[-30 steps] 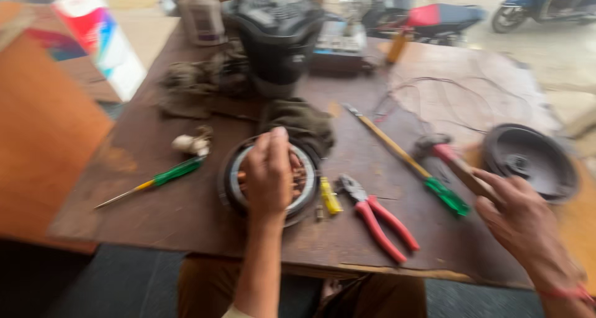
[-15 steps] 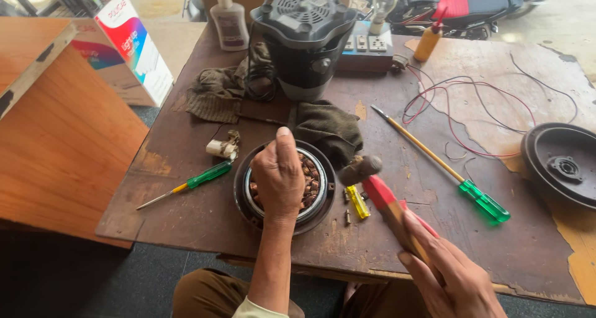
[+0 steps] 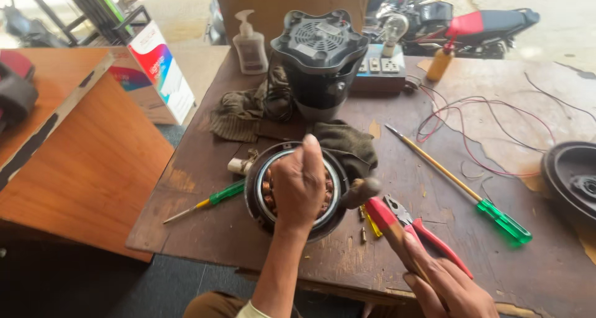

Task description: The person disassembles a ceiling fan motor by removing wires and screws, lifting the cover, and extracting the internal copper coil assembly using a hammer and pliers.

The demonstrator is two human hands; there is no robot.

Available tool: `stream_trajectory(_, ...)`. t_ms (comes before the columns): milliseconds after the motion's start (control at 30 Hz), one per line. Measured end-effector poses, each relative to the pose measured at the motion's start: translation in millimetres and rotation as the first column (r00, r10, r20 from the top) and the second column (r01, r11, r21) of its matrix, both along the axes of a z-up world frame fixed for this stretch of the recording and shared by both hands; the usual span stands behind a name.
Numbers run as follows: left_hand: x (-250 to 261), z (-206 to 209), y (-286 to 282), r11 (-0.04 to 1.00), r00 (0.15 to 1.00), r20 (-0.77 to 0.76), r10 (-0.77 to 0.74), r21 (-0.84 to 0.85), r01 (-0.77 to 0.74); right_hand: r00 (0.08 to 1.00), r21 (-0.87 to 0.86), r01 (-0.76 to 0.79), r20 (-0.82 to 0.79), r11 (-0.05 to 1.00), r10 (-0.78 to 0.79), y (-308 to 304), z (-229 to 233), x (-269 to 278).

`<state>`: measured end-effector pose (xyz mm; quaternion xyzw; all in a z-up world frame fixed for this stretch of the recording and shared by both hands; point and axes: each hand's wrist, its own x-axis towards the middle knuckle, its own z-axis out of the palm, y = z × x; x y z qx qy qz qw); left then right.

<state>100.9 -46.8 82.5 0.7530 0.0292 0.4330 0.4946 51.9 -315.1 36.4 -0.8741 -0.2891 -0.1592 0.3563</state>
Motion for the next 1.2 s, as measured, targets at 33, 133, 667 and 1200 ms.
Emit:
stream_trajectory(33,0.6,1.2,3.9,0.996,1.000,0.003,-0.021,-0.090,0.022,0.998,0.041,0.009,0.063,0.999,-0.011,1.6,1.6,-5.5)
stream_trajectory(133,2.6,2.6,10.1,0.974,0.998,0.011,-0.066,-0.215,0.067,0.989,0.035,0.140,0.050,0.990,-0.142,-10.9,11.0,-25.2)
stream_trajectory(667,7.1,-4.5,14.2,0.982,0.991,-0.069,-0.117,-0.159,0.104,0.947,-0.071,-0.140,-0.302,0.988,0.112,-79.7,-59.7,17.5)
stream_trajectory(1200,11.2,-6.7,26.8,0.954,0.969,-0.039,-0.244,-0.190,0.232,0.907,0.220,0.237,-0.400,0.946,-0.134,-48.2,-64.9,8.9)
